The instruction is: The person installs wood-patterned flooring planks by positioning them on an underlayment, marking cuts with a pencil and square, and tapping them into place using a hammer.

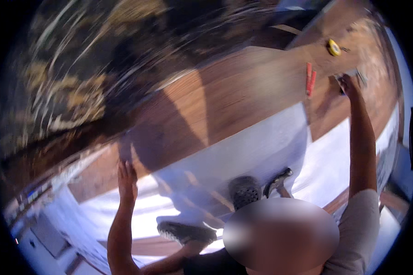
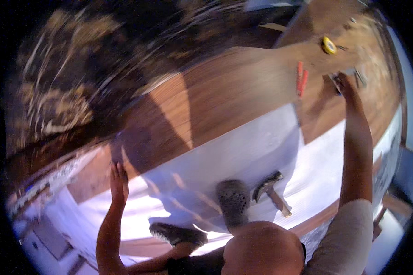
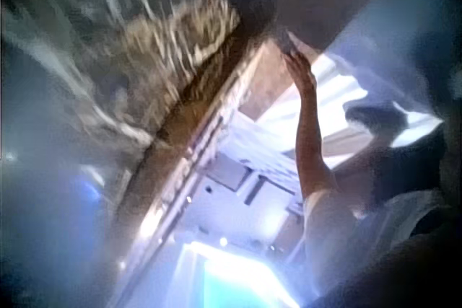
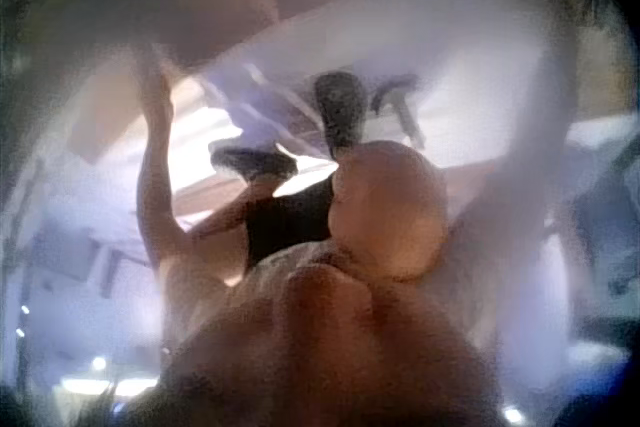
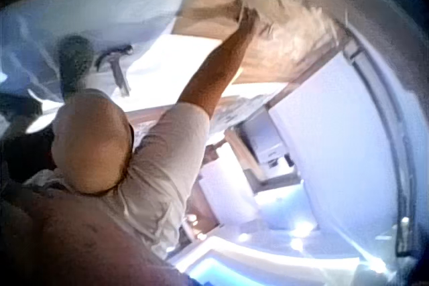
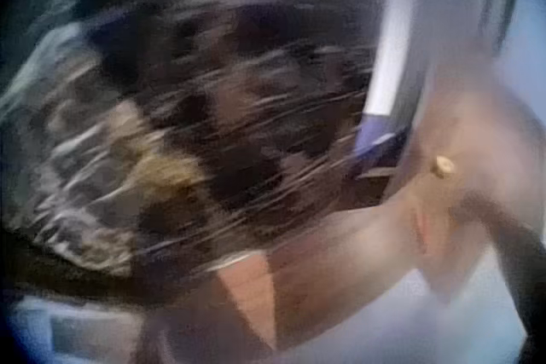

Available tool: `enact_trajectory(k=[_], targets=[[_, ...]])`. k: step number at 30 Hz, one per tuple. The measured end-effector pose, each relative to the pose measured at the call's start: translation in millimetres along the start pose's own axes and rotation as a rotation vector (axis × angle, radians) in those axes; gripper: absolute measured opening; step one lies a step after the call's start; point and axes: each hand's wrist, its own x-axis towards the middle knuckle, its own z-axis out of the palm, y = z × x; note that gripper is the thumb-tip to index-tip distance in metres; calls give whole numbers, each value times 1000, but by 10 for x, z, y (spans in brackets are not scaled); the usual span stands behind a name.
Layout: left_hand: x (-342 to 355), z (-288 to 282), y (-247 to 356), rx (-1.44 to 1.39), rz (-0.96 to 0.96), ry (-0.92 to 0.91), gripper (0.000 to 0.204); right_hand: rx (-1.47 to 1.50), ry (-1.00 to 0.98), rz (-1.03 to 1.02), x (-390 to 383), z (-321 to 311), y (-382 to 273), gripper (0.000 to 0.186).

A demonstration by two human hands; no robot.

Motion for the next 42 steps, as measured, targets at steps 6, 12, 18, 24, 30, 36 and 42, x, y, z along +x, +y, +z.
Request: enact_trajectory(k=[6, 12, 18, 24, 30, 36, 42], targets=[[4, 107, -40, 370, 136, 110, 57, 1298, 721, 556, -594, 320, -939, 26], [-17, 97, 11, 538, 187, 93, 55, 1153, 694, 510, -129, 515, -3256, 23], [-34, 165, -13, 311, 128, 177, 57, 827, 237, 381, 700, 1075, -5370, 20], [-65, 201, -120, 375, 168, 134, 61, 224, -342, 46, 1588, 2175, -6553, 32], [-89, 161, -137, 411, 187, 120, 61, 185, -185, -519, 2042, 3221, -7103, 27], [-54, -11, -64, 421, 214, 83, 62, 816, -173, -563, 2037, 3955, -7062, 23], [-71, 155, -158, 471, 217, 128, 62, 112, -176, -550, 1954, 3780, -7274, 24]])
